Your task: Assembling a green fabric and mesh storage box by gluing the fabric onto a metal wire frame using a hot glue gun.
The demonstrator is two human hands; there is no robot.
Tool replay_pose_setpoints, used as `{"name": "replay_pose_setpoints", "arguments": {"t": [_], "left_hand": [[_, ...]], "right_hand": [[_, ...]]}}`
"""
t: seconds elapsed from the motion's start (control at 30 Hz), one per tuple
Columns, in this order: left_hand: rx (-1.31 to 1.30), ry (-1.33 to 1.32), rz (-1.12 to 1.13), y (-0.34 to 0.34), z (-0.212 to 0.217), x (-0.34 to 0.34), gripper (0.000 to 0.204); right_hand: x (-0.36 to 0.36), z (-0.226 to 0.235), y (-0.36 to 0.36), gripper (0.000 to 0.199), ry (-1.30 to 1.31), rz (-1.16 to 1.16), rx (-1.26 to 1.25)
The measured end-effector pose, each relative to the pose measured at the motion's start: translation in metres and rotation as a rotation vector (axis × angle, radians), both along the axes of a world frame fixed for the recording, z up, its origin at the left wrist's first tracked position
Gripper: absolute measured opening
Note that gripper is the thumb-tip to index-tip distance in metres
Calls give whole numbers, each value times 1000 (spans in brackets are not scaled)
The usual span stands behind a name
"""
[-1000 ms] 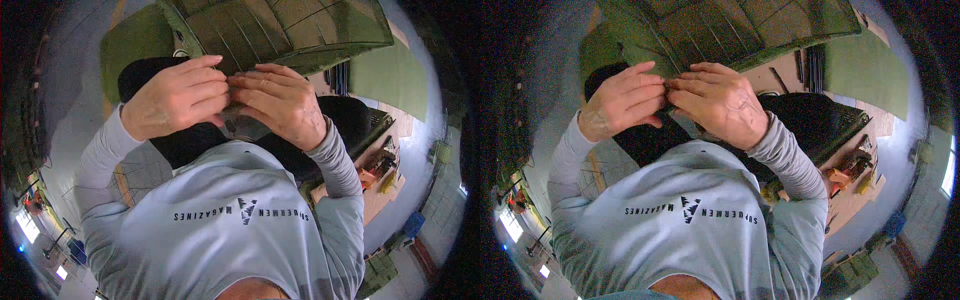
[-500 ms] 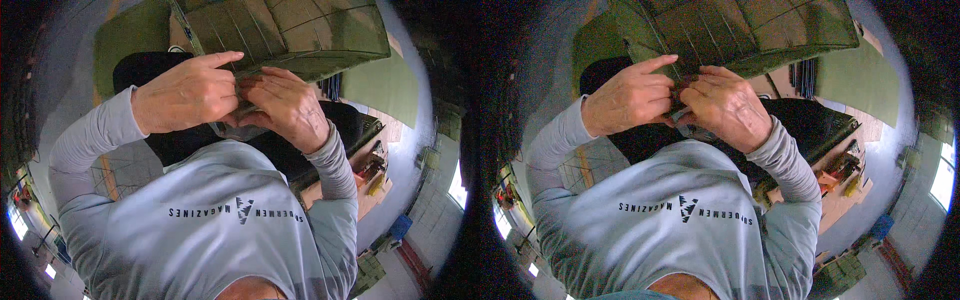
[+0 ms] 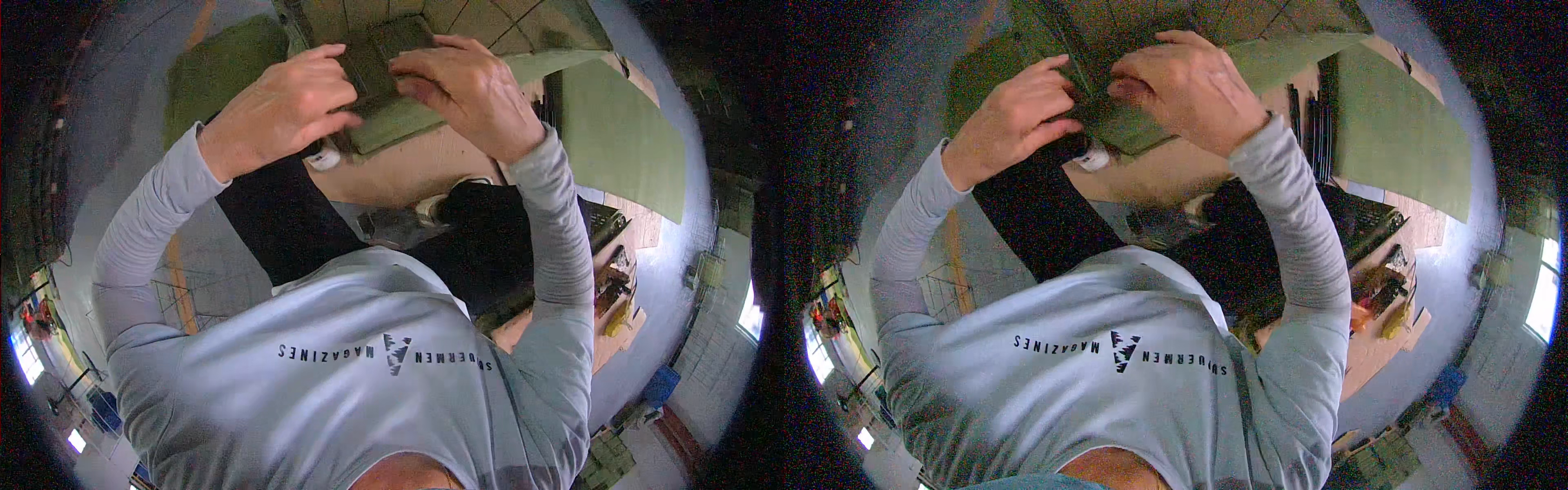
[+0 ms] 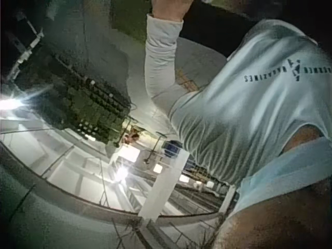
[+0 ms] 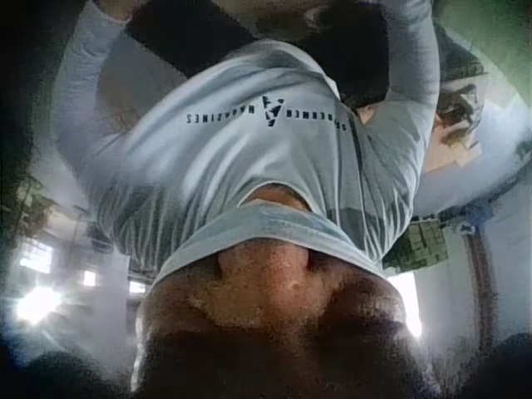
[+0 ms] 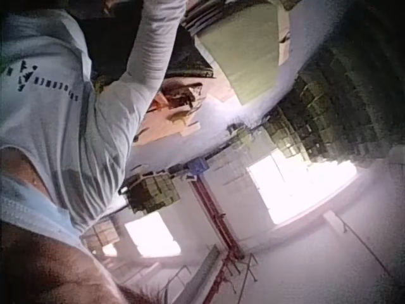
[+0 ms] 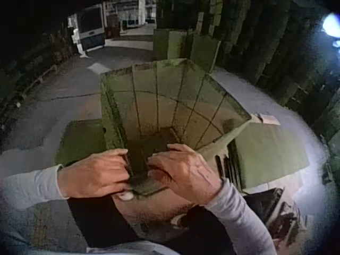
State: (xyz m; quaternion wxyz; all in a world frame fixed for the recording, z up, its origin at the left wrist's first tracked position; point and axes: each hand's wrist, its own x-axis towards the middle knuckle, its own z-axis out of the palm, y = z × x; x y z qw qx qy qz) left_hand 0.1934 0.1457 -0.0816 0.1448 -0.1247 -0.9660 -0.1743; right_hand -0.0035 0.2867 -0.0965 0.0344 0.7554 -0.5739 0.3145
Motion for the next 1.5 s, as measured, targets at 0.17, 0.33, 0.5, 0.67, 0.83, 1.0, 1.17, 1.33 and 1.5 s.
{"name": "replay_pose_setpoints", "arguments": {"t": [0.17,0.33,0.5,0.67,0.83,1.0,1.17,1.33,1.5], "left_hand": [[15,14,98,-4,0,-1,21],[-16,175,275,15,-8,-7,21],[1,199,423,32,-15,-11,18],[-58,29,476,29,-9,-9,13],[-223,358,522,54,-11,-28,17],[-274,272,609,65,-21,-33,18],[63,104,591,53,-8,-35,7],[117,-7,569,47,-5,-33,12],[5,258,531,58,-11,-41,22]], "right_hand": [[-7,13,-7,17,-71,-77,178],[-33,12,11,20,-91,-25,67],[-37,7,6,12,-78,-36,-18],[-40,25,-1,16,-210,-51,389],[-28,-1,-1,21,84,68,-108],[-6,-21,2,28,27,-13,-277],[-26,9,-10,15,-94,102,5],[-49,32,-18,17,-203,165,324],[-72,29,25,23,-29,-51,125]]}}
